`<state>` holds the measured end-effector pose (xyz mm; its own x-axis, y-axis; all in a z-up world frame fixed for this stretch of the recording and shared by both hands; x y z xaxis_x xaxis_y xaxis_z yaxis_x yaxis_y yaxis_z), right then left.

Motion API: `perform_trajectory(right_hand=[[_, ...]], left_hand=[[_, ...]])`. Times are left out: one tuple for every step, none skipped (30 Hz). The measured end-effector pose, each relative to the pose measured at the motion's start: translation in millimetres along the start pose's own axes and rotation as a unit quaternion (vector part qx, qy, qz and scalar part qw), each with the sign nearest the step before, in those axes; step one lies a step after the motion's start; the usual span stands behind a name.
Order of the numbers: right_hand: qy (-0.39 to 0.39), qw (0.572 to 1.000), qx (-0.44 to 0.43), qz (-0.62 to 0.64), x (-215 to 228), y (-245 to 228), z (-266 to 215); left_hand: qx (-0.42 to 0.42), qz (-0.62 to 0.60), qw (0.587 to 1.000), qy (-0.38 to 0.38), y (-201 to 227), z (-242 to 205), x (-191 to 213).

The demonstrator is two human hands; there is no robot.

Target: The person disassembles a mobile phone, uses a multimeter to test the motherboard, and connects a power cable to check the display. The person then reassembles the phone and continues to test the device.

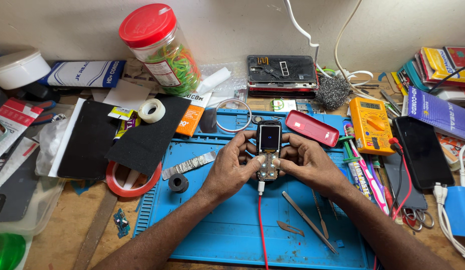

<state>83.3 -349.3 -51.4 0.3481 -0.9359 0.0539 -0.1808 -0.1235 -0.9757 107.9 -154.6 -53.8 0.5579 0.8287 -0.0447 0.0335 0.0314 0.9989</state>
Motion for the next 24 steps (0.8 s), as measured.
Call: perform_trajectory(right_hand=[[0.002, 1.000, 0.000, 0.001, 0.1, 0.1, 0.0], [0.003, 1.000, -0.001, 0.002, 0.2, 0.1, -0.2], [0.009, 1.000, 0.000, 0.000, 0.9, -0.3, -0.4], [0.015, 1.000, 0.001, -0.003, 1.5, -0.4, -1.1], [0.021, 1.000, 0.002, -0.005, 2.0, 0.2, -2.3], [0.031, 0.999, 0.006, -0.009, 3.4, 0.8, -2.8], [0.042, 0.999, 0.009, -0.012, 4.7, 1.8, -3.1], [0.052, 0.998, 0.012, -0.016, 6.2, 2.6, -3.3], [0.067, 0.997, 0.022, -0.018, 8.0, 2.3, -3.1], [0.081, 0.996, 0.031, -0.020, 9.8, 1.3, -2.6], [0.095, 0.994, 0.040, -0.022, 11.1, 0.0, -3.1], [0.100, 0.994, 0.046, -0.025, 11.6, -1.4, -3.6], [0.105, 0.993, 0.052, -0.027, 11.6, -2.2, -4.7], [0.110, 0.992, 0.057, -0.029, 12.2, -2.8, -5.4], [0.130, 0.989, 0.051, -0.040, 14.4, -2.6, -5.6], [0.150, 0.986, 0.045, -0.051, 16.7, -1.8, -5.4], [0.169, 0.983, 0.038, -0.062, 19.1, -0.7, -6.0], [0.172, 0.982, 0.047, -0.061, 20.2, -0.3, -7.3], [0.175, 0.981, 0.058, -0.060, 21.0, -1.0, -7.7], [0.177, 0.980, 0.068, -0.059, 21.1, -2.5, -8.2], [0.177, 0.980, 0.062, -0.064, 20.4, -4.0, -7.6], [0.176, 0.980, 0.056, -0.068, 18.8, -6.1, -7.3], [0.175, 0.981, 0.050, -0.073, 16.6, -8.8, -7.1], [0.157, 0.983, 0.061, -0.077, 12.1, -11.8, -7.4]], left_hand=[[0.001, 0.009, 1.000, 0.003, -0.7, -0.2, -0.2], [0.002, 0.018, 1.000, 0.005, -1.4, -0.3, -0.4], [-0.003, 0.020, 1.000, 0.002, -1.4, 0.1, -0.8], [-0.008, 0.023, 1.000, -0.002, -1.3, -0.2, -1.4], [-0.011, 0.025, 1.000, -0.006, -1.4, -0.5, -1.8], [-0.009, 0.026, 1.000, -0.003, -1.5, -0.1, -1.6], [-0.006, 0.027, 1.000, 0.001, -1.8, 0.0, -1.7], [-0.002, 0.028, 1.000, 0.004, -1.8, 0.0, -2.0], [-0.002, 0.037, 0.999, -0.001, -1.4, 0.0, -2.7], [-0.001, 0.046, 0.999, -0.007, -1.0, 0.0, -3.6], [0.001, 0.055, 0.998, -0.012, -1.0, -0.7, -4.7], [-0.007, 0.061, 0.998, -0.024, -0.7, -1.3, -6.0], [-0.013, 0.067, 0.997, -0.037, -1.0, -2.6, -7.7], [-0.019, 0.072, 0.996, -0.050, -1.6, -3.7, -9.4], [-0.027, 0.068, 0.996, -0.057, -2.0, -3.9, -10.7], [-0.034, 0.064, 0.995, -0.064, -2.3, -3.7, -12.1], [-0.042, 0.060, 0.995, -0.070, -2.6, -3.8, -13.7], [-0.033, 0.066, 0.995, -0.071, -3.6, -4.2, -14.7], [-0.026, 0.072, 0.995, -0.070, -4.0, -4.0, -14.7], [-0.018, 0.079, 0.994, -0.069, -4.3, -3.8, -14.8], [-0.013, 0.078, 0.994, -0.068, -4.6, -3.7, -14.8], [-0.008, 0.078, 0.995, -0.068, -4.9, -3.8, -14.9], [-0.003, 0.078, 0.995, -0.066, -5.1, -3.8, -14.8], [-0.008, 0.076, 0.995, -0.068, -4.9, -4.1, -15.0]])
Point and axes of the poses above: each hand's wrist, its own z-axis towards the middle knuckle, its own x-axis out of the back of the hand, y = z × x, the point moved 3 cm from there along z, towards the middle knuckle, and after that the axes turned 3 degrees about -y, right-handed, at the moved point
